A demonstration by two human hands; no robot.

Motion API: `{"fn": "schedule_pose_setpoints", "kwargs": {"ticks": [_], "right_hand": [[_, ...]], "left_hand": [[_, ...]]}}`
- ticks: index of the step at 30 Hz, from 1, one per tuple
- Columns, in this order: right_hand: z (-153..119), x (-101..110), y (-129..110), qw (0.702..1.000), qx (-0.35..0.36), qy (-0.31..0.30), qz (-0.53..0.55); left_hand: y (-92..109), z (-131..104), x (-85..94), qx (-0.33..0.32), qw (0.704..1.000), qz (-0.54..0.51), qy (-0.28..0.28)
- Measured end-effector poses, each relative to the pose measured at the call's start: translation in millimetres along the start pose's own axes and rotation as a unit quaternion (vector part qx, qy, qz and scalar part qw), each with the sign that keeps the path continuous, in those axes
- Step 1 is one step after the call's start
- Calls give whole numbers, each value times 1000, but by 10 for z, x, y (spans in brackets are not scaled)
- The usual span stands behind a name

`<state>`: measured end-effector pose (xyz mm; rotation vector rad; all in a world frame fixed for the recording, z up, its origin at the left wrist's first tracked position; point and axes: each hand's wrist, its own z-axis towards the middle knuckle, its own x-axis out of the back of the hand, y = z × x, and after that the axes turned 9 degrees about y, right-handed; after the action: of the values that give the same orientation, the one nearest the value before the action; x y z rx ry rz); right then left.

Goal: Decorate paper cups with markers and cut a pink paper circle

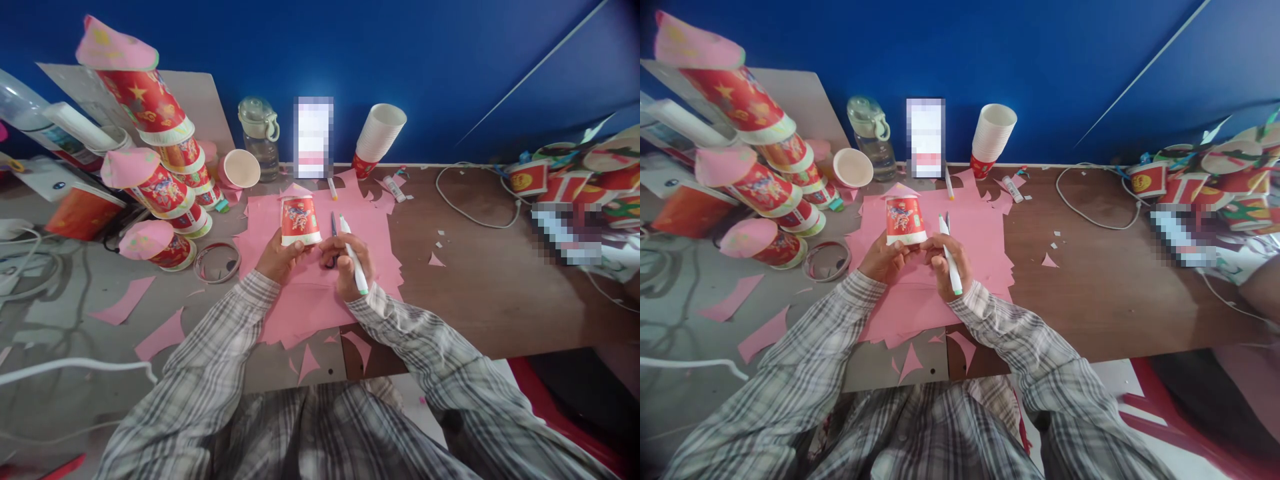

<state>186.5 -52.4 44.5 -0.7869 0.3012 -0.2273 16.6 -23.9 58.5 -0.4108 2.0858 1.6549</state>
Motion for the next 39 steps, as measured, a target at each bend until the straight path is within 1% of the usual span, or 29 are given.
{"fn": "schedule_pose_setpoints", "kwargs": {"ticks": [3, 6, 11, 16, 19, 21, 24, 26, 29, 34, 39], "right_hand": [[25, 15, -9, 1000, 23, -3, -19], [38, 25, -16, 999, 40, -9, -9], [31, 30, -32, 1000, 11, -24, -14], [105, 61, -108, 993, 83, -75, 29], [119, 90, -164, 991, 98, -85, 17], [93, 108, -190, 993, 77, -89, -3], [43, 127, -204, 995, 6, -93, -33], [31, 129, -200, 994, -23, -98, -36], [51, 125, -197, 993, -25, -108, -38], [78, 119, -222, 992, -39, -108, -60], [68, 115, -226, 991, -46, -109, -58]], "left_hand": [[14, -5, -7, -4, 1000, 0, 4], [20, -7, -4, -4, 1000, 5, 6], [17, -2, 7, -10, 1000, 13, 4], [26, -22, -11, -11, 1000, 13, -4], [17, -23, -4, -10, 1000, 1, 6], [-2, -10, 12, -8, 1000, -6, 7], [-57, 24, 33, -5, 1000, -1, 2], [-100, 47, 33, -13, 1000, 3, 15], [-126, 60, 14, -24, 999, 7, 36], [-24, 18, -27, -7, 1000, 9, 18], [16, 3, -50, 1, 1000, -5, 28]]}}
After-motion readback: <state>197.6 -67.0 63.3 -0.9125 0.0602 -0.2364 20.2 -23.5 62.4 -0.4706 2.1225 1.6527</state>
